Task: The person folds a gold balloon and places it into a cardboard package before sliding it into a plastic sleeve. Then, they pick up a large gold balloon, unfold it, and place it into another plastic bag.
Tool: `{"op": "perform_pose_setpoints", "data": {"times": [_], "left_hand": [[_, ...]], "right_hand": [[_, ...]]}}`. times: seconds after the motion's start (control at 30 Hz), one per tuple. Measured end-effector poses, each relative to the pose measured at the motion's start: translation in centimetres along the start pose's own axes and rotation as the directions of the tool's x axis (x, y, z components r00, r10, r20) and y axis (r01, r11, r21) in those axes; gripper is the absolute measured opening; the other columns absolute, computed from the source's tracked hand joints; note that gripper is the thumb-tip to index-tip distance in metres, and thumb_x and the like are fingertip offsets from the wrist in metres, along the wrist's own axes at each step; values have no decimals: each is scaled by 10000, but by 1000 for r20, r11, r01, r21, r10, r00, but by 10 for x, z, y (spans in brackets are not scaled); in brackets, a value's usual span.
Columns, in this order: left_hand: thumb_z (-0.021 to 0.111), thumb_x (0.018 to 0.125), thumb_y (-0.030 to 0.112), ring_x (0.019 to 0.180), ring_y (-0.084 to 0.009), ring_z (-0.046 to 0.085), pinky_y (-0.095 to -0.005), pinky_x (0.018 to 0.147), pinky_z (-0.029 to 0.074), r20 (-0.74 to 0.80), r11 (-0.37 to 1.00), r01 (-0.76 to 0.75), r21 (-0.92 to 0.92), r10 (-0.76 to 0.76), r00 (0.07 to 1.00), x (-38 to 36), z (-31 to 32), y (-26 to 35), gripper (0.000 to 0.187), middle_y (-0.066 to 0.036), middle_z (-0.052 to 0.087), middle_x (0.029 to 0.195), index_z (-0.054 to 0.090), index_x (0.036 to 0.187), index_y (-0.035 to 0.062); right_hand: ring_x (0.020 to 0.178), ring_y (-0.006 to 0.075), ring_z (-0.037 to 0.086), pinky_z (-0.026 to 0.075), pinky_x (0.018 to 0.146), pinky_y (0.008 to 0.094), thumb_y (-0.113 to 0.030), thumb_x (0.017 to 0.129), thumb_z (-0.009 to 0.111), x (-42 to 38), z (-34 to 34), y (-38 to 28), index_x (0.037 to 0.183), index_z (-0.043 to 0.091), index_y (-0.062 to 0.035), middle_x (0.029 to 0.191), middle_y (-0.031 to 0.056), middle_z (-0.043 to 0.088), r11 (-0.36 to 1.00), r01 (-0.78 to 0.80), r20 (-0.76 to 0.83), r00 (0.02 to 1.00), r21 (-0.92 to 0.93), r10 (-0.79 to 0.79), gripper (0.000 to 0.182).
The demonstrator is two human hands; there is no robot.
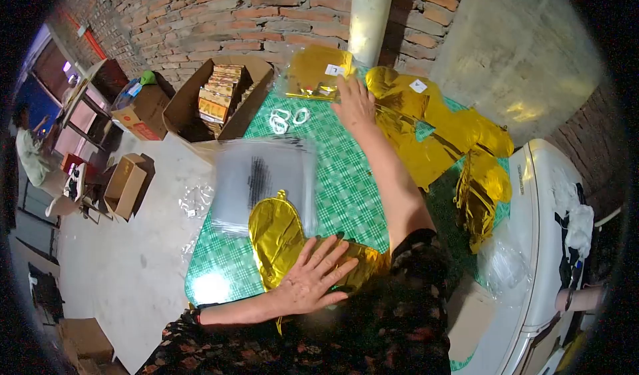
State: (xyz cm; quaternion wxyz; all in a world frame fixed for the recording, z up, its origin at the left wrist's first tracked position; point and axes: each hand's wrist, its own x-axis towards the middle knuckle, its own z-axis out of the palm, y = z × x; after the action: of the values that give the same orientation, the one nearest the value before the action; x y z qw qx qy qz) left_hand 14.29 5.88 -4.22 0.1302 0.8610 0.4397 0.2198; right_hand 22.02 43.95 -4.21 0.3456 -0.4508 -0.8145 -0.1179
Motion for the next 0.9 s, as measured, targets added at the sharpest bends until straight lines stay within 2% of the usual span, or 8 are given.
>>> {"op": "perform_pose_setpoints", "data": {"times": [0.07, 0.27, 0.37, 0.47, 0.6, 0.7, 0.87, 0.9], "left_hand": [[629, 962, 513, 1542, -407, 247, -621, 1239, 172, -17, 1000, 10, -20, -10, 1000, -2, 3, -1, 750, -199, 327, 1634, 424, 1553, 100], [696, 940, 426, 1487, -383, 371, -562, 1246, 224, -110, 996, 9, -87, -18, 994, 1, 0, 2, 573, -203, 534, 1471, 641, 1341, 20], [706, 940, 386, 1408, -372, 480, -536, 1207, 328, -176, 989, -15, -146, -11, 984, 3, -5, 0, 505, -212, 604, 1381, 681, 1263, -2], [706, 945, 349, 1310, -367, 567, -520, 1127, 443, -327, 985, -47, -168, -10, 945, 2, 10, -23, 475, -213, 622, 1358, 678, 1248, -15], [703, 958, 228, 1253, -387, 584, -458, 1063, 469, -336, 852, 67, -520, -276, 901, 6, -21, -25, 408, -199, 625, 1331, 622, 1292, 10], [695, 971, 210, 1285, -355, 562, -444, 1075, 472, -414, 843, 60, -535, -323, 851, 9, -38, -31, 517, -191, 559, 1422, 525, 1422, 25], [773, 918, 341, 1486, -335, 338, -458, 1175, 364, -552, 785, -23, -620, -414, 724, 12, -86, -32, 907, -198, 292, 1613, 256, 1596, 31], [786, 910, 310, 1438, -323, 398, -436, 1138, 405, -554, 734, -85, -674, -426, 715, 13, -98, -30, 945, -186, 340, 1591, 212, 1604, 26]], "right_hand": [[1190, 304, 627, 476, 998, 459, -239, 886, 739, 3, 17, 13, 1218, 678, -120, 1236, 79, 678, 992, -80, 197, 979, 93, 61, 357], [911, 380, 701, 549, 801, 463, -211, 866, 752, 21, 14, 29, 1027, 738, -98, 998, 168, 732, 993, 46, 221, 973, 110, -70, 197], [898, 402, 675, 530, 778, 480, -197, 891, 701, 19, 8, 29, 960, 704, -82, 981, 179, 706, 989, -79, 326, 945, 126, 34, 134], [873, 392, 654, 517, 767, 448, -201, 944, 634, 22, -5, 34, 950, 654, -55, 943, 183, 677, 934, 13, 99, 994, 356, -52, 148], [880, 311, 641, 500, 793, 391, -248, 989, 600, 53, -108, 7, 1041, 644, -42, 944, 191, 664, 813, -266, -5, 949, 517, 314, 217], [875, 206, 596, 480, 789, 347, -227, 1017, 607, 52, -173, -5, 1085, 620, -53, 929, 100, 646, 749, -173, -188, 910, 640, 371, 187], [848, 73, 460, 415, 758, 264, -218, 1075, 563, -2, -247, -41, 1053, 608, -47, 904, -32, 536, 447, -125, -108, 881, 886, 461, 179], [827, 61, 427, 392, 767, 236, -213, 1086, 545, -17, -260, -58, 1036, 604, -32, 885, -40, 497, 400, -179, -55, 859, 899, 509, 197]]}}
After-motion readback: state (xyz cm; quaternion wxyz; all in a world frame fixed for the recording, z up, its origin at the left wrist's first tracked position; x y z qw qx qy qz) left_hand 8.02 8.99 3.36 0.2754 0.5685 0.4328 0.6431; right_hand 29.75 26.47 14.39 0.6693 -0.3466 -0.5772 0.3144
